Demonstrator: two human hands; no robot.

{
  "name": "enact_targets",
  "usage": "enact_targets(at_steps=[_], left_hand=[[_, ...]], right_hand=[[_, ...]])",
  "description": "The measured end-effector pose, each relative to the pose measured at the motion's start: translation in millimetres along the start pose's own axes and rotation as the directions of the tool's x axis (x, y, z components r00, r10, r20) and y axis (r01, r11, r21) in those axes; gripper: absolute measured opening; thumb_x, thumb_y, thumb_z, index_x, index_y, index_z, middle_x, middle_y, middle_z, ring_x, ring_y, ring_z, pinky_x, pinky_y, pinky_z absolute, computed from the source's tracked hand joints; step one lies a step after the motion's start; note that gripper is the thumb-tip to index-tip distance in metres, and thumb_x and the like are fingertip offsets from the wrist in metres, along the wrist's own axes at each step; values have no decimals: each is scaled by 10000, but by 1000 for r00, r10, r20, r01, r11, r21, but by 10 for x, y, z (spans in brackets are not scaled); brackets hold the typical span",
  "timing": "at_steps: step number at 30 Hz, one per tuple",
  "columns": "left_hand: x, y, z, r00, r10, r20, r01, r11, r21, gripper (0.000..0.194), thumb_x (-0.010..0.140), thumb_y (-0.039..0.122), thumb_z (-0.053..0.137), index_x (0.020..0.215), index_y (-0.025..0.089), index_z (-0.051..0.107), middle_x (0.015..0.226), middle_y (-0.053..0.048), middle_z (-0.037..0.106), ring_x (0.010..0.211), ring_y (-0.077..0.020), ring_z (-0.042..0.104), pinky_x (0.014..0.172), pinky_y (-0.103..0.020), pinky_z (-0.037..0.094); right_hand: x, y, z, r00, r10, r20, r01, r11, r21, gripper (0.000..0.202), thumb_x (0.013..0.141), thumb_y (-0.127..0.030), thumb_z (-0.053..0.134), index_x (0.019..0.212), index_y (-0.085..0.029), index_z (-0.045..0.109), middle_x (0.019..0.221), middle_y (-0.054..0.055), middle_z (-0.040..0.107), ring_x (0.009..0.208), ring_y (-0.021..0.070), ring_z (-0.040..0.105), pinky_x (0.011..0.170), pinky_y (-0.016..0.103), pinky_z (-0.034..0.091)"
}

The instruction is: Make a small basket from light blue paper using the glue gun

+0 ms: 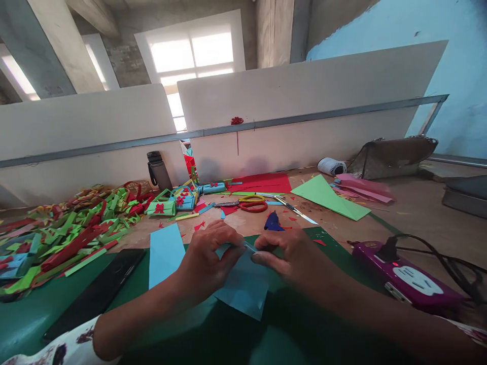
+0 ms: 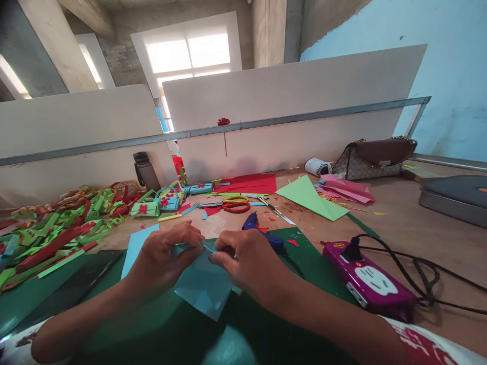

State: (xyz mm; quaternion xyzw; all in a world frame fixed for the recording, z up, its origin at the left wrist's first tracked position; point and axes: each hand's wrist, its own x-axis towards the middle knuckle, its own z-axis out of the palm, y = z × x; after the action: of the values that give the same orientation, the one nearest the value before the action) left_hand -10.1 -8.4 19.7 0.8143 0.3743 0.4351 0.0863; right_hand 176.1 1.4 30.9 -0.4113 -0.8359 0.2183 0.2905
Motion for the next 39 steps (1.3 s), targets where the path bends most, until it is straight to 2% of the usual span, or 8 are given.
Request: enact_targets(at_steps=[12, 18, 23, 27, 32, 35, 37, 39], left_hand=[[9, 89, -23, 998, -56, 15, 56, 998, -10, 139, 818, 137, 514, 693, 182, 552, 682, 21, 610, 621, -113, 539, 843, -337, 404], [17, 71, -22, 998, -62, -13, 62, 998, -1, 95, 792, 150, 570, 706, 188, 557, 709, 17, 627, 662, -125, 569, 810, -320, 421], [18, 75, -35, 999, -40, -2, 40, 999, -16, 91, 799, 152, 574, 717, 191, 571, 740, 2, 653, 693, -137, 589, 760, -305, 439], [24, 105, -42, 1000, -6, -17, 6, 1000, -2, 123, 798, 130, 563, 689, 187, 565, 718, 8, 663, 662, -129, 596, 829, -334, 428], [31, 107, -39, 998, -43, -49, 45, 998, 34, 123, 774, 133, 582, 663, 186, 573, 695, 18, 664, 627, -122, 598, 902, -370, 422], [32, 106, -46, 989, -141, -44, 141, 990, -2, 48, 738, 140, 624, 756, 184, 619, 731, 4, 671, 657, -135, 614, 758, -303, 498], [39, 111, -56, 980, -200, -7, 200, 979, -42, 114, 722, 154, 652, 834, 175, 653, 779, -19, 685, 705, -152, 629, 656, -258, 509], [53, 119, -66, 978, -205, 41, 208, 976, -72, 100, 724, 171, 662, 822, 173, 685, 765, -26, 691, 712, -160, 631, 643, -255, 504]], right_hand=[[-7, -2, 6, 998, 66, -7, -62, 967, 246, 122, 759, -175, 571, 638, -171, 558, 601, -56, 525, 572, 80, 459, 531, 197, 339], [-12, 4, 40, 996, 60, -60, -44, 972, 232, 138, 762, -173, 575, 627, -167, 548, 583, -57, 517, 562, 78, 451, 527, 199, 331], [-29, 5, 48, 998, -9, -64, 23, 977, 210, 166, 779, -163, 554, 614, -166, 538, 564, -57, 493, 542, 77, 434, 517, 206, 319], [-34, 3, 59, 997, -22, -69, 37, 976, 215, 166, 783, -160, 546, 617, -170, 549, 577, -47, 510, 560, 88, 457, 529, 208, 337], [-31, -28, 73, 993, -33, -112, 61, 966, 250, 138, 797, -181, 536, 666, -166, 577, 625, -38, 553, 596, 92, 489, 563, 199, 372], [-27, -27, 83, 990, -50, -131, 81, 967, 243, 157, 795, -174, 536, 647, -166, 585, 610, -39, 555, 583, 89, 486, 551, 195, 366], [-23, -12, 94, 987, -60, -146, 93, 967, 235, 156, 792, -172, 541, 645, -166, 592, 604, -40, 559, 572, 86, 483, 538, 194, 359], [-21, 5, 106, 985, -69, -160, 104, 968, 227, 155, 790, -174, 546, 643, -166, 596, 594, -42, 558, 561, 82, 479, 531, 192, 356]])
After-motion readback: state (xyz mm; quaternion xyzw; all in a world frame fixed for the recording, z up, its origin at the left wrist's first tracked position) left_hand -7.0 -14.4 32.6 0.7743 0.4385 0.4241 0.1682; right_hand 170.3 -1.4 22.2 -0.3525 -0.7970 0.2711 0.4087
